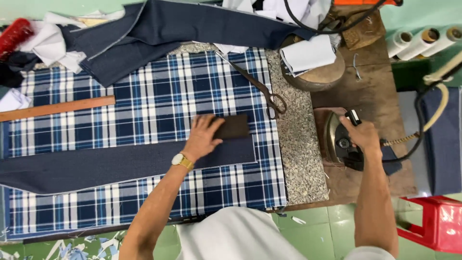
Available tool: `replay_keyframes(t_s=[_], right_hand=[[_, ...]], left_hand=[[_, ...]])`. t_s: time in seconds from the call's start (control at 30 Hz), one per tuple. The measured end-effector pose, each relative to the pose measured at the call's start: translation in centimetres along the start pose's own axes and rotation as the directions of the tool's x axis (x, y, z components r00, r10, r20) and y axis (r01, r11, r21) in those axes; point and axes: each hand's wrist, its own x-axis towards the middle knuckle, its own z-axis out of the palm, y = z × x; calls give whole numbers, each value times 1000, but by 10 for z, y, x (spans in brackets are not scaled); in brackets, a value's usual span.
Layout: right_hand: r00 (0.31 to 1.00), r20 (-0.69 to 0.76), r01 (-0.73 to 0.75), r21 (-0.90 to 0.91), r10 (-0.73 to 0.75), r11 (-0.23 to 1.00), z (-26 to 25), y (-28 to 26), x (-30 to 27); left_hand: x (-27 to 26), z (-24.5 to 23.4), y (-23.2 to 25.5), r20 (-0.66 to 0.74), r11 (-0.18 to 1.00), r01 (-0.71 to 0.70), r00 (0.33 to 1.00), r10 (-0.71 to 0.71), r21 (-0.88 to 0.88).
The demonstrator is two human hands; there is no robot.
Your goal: The person irons a dark blue fabric piece on a plaid-covered table, then cuts a white paper pattern and uses it to mark and press a seam on the fabric. The person handles the fabric, paper, and iron throughout the process.
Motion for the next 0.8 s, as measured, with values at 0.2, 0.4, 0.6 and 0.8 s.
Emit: replay_keyframes(t_s=[0.2, 0.4, 0.6, 0.8], right_hand=[[403, -505, 358, -680, -763, 639, 4, -47, -65], [585, -164, 806, 11, -794, 592, 137, -139, -176], [640, 283, 764, -138, -714, 630, 223, -207, -219], [610, 170, 768, -367, -774, 525, 246, -210, -209]], left_hand=[[-24, -37, -50, -283, 961, 182, 952, -119, 210], [-140, 14, 34, 182, 709, 321, 946, -268, -628], [-219, -16, 64, 440, 204, 632, 702, -561, -748], [-264, -78, 20, 391, -32, 582, 503, -771, -813]])
